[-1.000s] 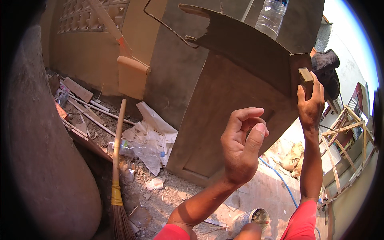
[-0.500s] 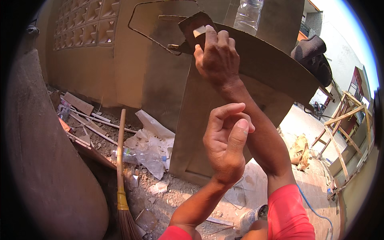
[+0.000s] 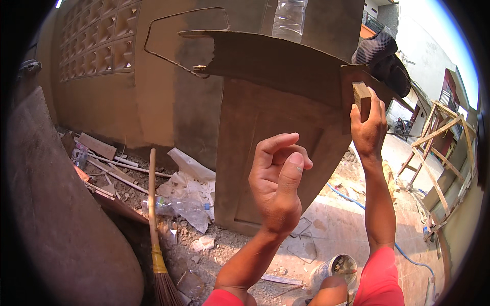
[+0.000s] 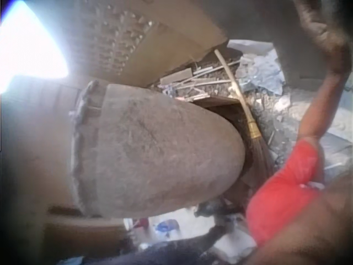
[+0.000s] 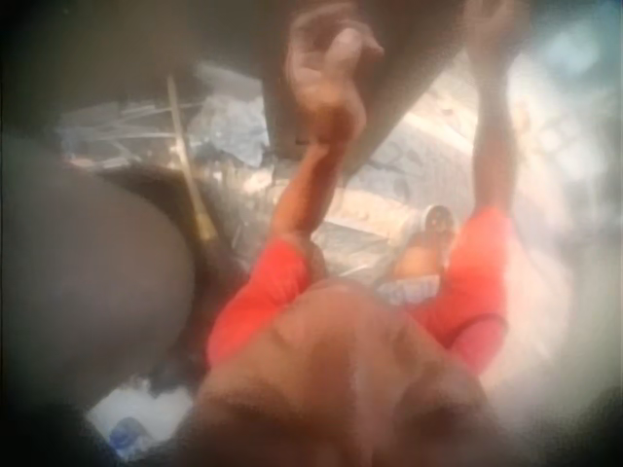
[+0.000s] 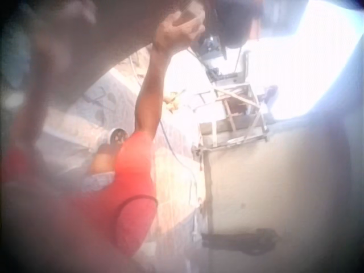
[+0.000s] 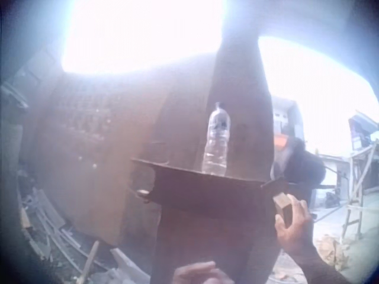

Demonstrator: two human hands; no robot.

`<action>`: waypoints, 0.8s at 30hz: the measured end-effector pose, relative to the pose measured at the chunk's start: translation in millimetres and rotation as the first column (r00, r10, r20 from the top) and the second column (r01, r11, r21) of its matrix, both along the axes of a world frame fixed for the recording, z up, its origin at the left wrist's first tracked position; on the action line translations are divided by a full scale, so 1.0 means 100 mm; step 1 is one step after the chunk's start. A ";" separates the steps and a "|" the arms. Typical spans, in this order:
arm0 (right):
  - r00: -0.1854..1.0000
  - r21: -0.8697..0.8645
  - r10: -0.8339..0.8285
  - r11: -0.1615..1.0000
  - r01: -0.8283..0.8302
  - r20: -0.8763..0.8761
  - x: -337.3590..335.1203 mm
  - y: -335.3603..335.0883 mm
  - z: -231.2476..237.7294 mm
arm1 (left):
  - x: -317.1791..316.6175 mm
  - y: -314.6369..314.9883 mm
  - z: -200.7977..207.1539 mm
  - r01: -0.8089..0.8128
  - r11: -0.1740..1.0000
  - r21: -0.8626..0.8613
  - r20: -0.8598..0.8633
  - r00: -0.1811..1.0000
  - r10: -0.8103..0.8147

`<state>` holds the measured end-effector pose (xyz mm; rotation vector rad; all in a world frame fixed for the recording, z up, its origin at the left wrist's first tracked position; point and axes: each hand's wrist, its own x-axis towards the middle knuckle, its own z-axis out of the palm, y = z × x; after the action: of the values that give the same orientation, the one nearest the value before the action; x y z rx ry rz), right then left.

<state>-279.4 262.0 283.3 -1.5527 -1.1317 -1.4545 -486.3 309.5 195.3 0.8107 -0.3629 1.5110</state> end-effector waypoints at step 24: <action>0.979 -0.200 0.132 0.975 -0.100 0.157 -1.00 1.30 0.01 | -0.16 -0.01 0.04 -0.100 0.994 0.040 0.042 0.994 0.099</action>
<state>-379.5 391.9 284.7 -1.4827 -1.4760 -1.4554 -501.9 308.8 199.3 0.8423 -0.3899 1.6191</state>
